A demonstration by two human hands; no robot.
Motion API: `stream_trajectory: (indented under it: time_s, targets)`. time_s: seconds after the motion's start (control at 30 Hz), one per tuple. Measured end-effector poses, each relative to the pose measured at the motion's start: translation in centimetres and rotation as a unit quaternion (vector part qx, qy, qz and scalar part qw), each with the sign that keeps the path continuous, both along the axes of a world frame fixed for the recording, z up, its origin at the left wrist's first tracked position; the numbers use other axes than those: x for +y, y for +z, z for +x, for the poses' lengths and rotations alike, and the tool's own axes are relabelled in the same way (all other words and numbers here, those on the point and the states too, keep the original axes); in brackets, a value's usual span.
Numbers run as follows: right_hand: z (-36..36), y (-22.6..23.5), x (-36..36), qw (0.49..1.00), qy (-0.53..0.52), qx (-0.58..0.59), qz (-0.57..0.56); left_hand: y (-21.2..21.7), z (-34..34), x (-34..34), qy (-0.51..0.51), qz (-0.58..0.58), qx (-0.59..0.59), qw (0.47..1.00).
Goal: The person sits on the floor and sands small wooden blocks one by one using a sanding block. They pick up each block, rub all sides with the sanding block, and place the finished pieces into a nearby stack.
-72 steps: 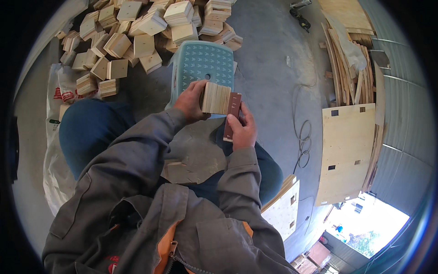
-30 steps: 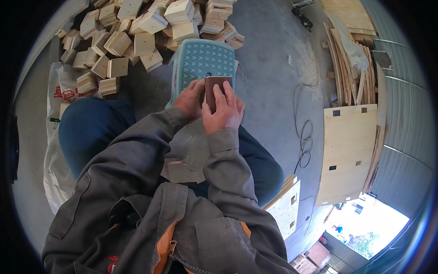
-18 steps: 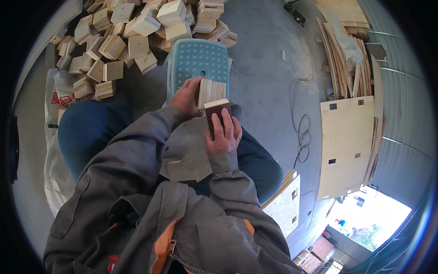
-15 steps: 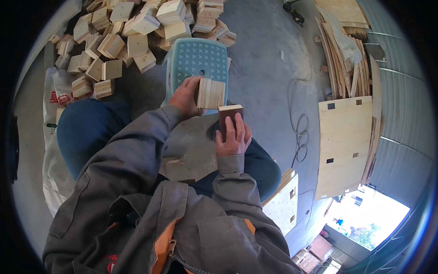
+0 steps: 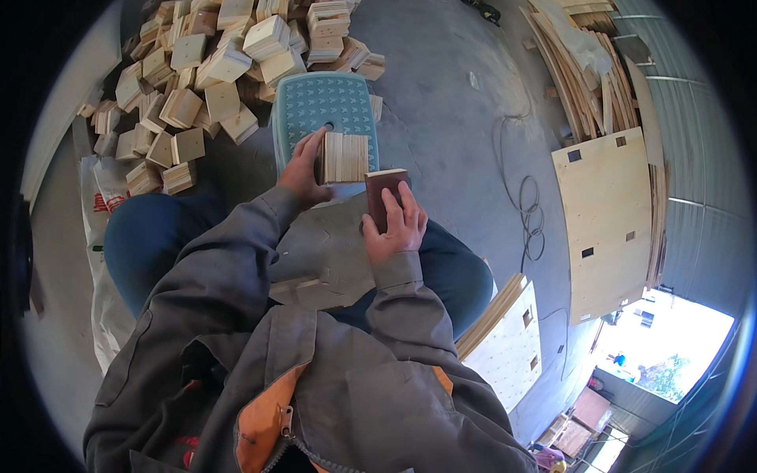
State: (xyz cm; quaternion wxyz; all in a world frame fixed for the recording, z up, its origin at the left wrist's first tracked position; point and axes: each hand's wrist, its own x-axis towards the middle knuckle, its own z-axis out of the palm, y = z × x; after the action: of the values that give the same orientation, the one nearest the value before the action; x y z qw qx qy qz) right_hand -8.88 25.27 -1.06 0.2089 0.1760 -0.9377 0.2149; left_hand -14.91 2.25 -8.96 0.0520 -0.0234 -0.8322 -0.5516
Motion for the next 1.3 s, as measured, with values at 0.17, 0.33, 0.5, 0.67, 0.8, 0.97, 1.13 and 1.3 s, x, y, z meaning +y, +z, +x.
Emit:
stream_trajectory:
  time_s: [0.17,0.33,0.5,0.67,0.8,0.97,1.13,1.3]
  targets:
    - [-1.2,-0.3,-0.6,0.999,-0.005,-0.035,-0.033,-0.1,1.2,-0.5,0.047,-0.057,-0.010,0.997]
    - [-2.8,-0.3,-1.8,0.996,-0.025,-0.087,-0.017,1.0,2.3,-1.7,0.068,0.077,-0.149,0.984]
    - [-2.7,0.6,-2.5,0.992,-0.037,-0.117,-0.031,2.4,3.3,-1.2,0.066,0.197,-0.285,0.936]
    - [-2.4,0.6,-2.5,0.989,-0.040,-0.135,-0.038,3.5,2.9,0.0,0.069,0.176,-0.306,0.933]
    - [-2.3,0.7,-2.4,0.989,-0.045,-0.130,-0.049,2.4,2.9,0.5,0.077,0.191,-0.279,0.938]
    - [-2.3,0.7,-2.3,0.988,-0.047,-0.135,-0.059,2.4,3.0,0.2,0.078,0.201,-0.267,0.939]
    - [-2.4,0.8,-2.6,0.987,-0.046,-0.138,-0.063,1.4,2.9,-0.8,0.077,0.211,-0.260,0.939]
    - [-2.4,0.7,-2.7,0.988,-0.051,-0.135,-0.059,3.3,3.0,0.3,0.068,0.180,-0.288,0.938]
